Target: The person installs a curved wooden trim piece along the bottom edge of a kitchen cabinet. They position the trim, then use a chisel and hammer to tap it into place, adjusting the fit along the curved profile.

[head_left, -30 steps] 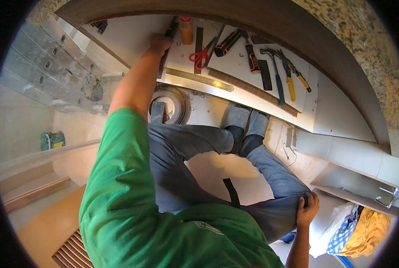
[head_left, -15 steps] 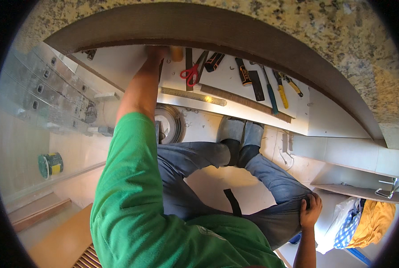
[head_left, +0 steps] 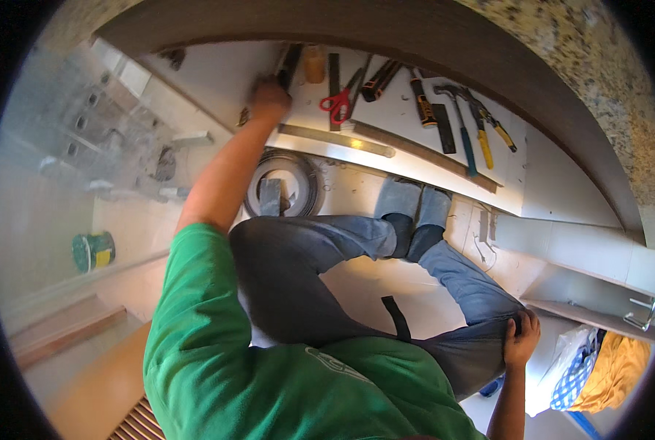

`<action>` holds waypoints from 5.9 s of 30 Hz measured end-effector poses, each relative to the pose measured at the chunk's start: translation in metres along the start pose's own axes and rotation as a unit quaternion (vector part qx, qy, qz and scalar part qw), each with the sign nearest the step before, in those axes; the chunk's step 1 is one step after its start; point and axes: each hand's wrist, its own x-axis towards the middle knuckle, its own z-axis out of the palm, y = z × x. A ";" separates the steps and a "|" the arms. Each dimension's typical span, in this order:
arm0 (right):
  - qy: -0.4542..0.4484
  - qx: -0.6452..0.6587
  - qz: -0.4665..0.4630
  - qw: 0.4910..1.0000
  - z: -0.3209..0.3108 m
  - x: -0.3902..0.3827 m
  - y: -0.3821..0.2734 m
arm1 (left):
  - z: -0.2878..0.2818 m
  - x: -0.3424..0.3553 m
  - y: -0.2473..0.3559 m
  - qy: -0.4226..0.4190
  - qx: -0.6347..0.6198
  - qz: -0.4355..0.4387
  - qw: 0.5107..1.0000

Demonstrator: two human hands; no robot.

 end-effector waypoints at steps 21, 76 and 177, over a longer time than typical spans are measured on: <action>0.033 0.025 -0.022 0.999 0.014 -0.015 0.019 | -0.031 -0.093 -0.064 -0.015 -0.029 0.134 0.990; 0.089 0.009 0.010 0.996 -0.001 -0.022 0.006 | 0.046 0.006 0.033 0.002 -0.053 -0.047 0.997; -0.230 0.409 0.019 0.883 0.095 0.036 -0.055 | -0.005 -0.292 0.103 -0.234 -0.156 0.323 0.904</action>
